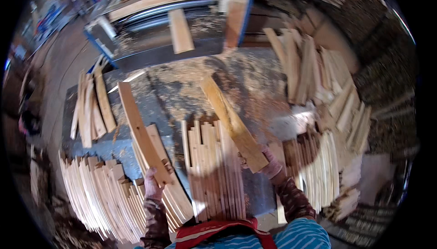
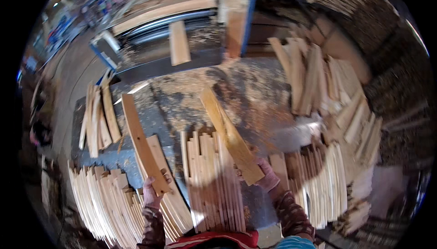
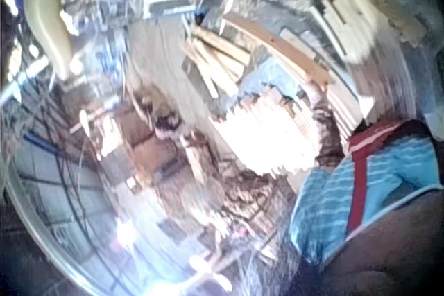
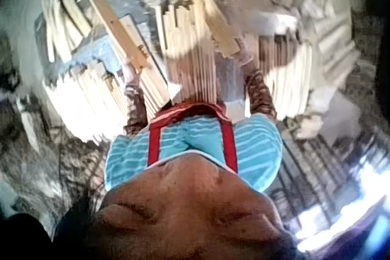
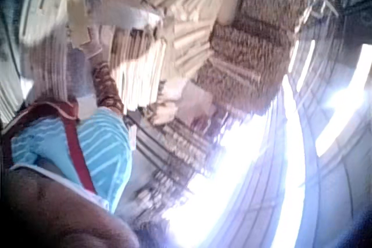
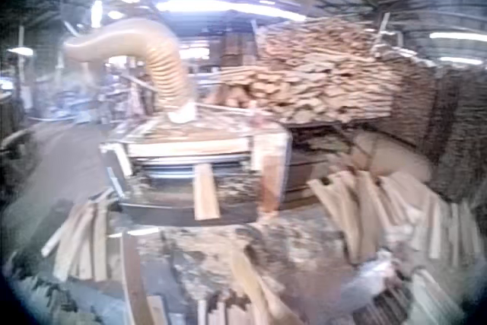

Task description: The person sorts and stacks thin wooden planks in a workshop. They pick up planks from a pile, inspect them, and arrange them into neat stacks on a metal rack. The person also moves a large bundle of planks to a different location.

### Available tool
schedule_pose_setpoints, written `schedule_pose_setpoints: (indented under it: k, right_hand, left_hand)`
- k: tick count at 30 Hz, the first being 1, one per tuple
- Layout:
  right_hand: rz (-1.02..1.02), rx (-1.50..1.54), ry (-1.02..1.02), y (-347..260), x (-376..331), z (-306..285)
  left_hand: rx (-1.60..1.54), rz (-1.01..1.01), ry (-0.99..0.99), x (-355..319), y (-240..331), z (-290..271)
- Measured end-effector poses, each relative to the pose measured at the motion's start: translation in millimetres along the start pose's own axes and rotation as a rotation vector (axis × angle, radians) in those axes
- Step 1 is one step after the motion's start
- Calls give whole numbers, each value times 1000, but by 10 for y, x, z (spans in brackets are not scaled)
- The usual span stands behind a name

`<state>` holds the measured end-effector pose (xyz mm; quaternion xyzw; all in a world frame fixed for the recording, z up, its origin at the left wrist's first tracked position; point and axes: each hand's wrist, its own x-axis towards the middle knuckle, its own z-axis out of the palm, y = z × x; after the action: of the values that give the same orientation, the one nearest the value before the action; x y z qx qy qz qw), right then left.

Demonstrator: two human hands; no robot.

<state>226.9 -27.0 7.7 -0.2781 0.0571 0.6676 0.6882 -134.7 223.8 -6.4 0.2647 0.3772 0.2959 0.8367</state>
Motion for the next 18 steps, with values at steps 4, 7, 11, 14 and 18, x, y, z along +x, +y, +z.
schedule_pose_setpoints:
  k: [4,7,11,14,18]
  right_hand:
    - [-199,-225,228,489,-736,-510]
    - [-497,-1049,597,856,-926,-360]
    - [25,-1656,1220,1322,-1261,-732]
    - [-62,-1587,1304,1553,-1300,-1188]
    - [-187,-1644,1316,1621,-1324,-1176]
  left_hand:
    - [248,-58,183,-451,-533,-279]
    - [579,-115,468,-586,-1237,-1477]
    - [672,-184,421,-918,-1239,-1041]
    - [891,-195,467,-991,-1231,-1080]
    - [1166,-194,499,-1271,-1111,-964]
